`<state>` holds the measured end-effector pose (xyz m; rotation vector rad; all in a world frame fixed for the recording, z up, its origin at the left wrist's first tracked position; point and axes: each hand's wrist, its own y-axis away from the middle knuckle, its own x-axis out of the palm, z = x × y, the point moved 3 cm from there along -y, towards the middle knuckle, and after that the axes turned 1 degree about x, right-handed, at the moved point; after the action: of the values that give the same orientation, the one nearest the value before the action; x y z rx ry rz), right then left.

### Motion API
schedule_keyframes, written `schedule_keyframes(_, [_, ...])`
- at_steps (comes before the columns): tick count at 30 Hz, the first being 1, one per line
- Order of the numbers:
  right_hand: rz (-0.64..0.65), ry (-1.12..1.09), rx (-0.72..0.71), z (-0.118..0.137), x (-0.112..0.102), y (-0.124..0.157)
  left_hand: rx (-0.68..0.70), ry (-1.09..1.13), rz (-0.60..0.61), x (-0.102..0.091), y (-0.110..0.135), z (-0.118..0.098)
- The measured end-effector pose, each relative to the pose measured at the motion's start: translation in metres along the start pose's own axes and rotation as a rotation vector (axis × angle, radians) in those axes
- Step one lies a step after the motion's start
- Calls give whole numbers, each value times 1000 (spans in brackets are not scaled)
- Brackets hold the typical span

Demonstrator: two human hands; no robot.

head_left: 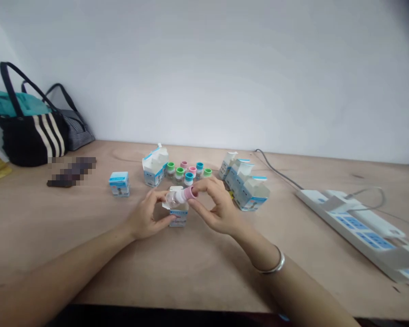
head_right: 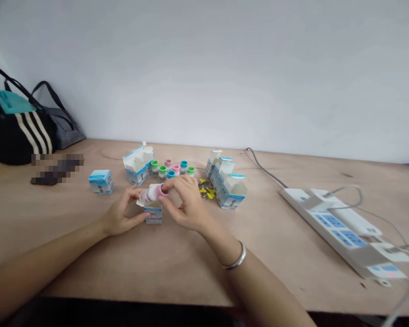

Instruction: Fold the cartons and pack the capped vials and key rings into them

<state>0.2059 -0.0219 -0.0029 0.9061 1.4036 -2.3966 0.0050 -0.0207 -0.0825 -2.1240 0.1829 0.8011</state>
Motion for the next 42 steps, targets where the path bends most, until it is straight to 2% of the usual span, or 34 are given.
schedule_keyframes(4, [-30,-3,64,-6,-2,2,-5,21,-16,0,2,3])
schedule_keyframes(11, [211,60,-18,0,18,-5,46,-26,-9,-2,0,-6])
schedule_keyframes(14, [236,32,-46,-7,27,-7,68,-76,13,-7,-2,-6])
schedule_keyframes(16, [150,19,22,-19,26,-8,73,-105,46,-11,-2,-5])
schedule_keyframes(18, [79,81,186,-36,25,-8,67,-128,69,-15,-2,-3])
schedule_keyframes(19, [96,138,274,-44,27,-7,61,-135,71,-16,-2,-2])
schedule_keyframes(21, [238,259,394,-56,35,-3,50,-137,71,-18,-2,0])
schedule_keyframes(24, [480,359,406,-60,53,3,51,-132,73,-18,-2,1])
schedule_keyframes(28, [588,464,384,-55,66,5,64,-144,79,-17,-1,0])
schedule_keyframes(32, [560,459,357,-54,62,8,63,-134,81,-18,-1,-2])
schedule_keyframes(36, [460,328,337,-56,54,17,57,-113,67,-18,-1,-4])
schedule_keyframes(39, [385,154,437,-63,53,25,51,-119,68,-18,-2,-5])
schedule_keyframes(42, [392,-3,536,-68,56,30,52,-132,65,-18,-2,-5])
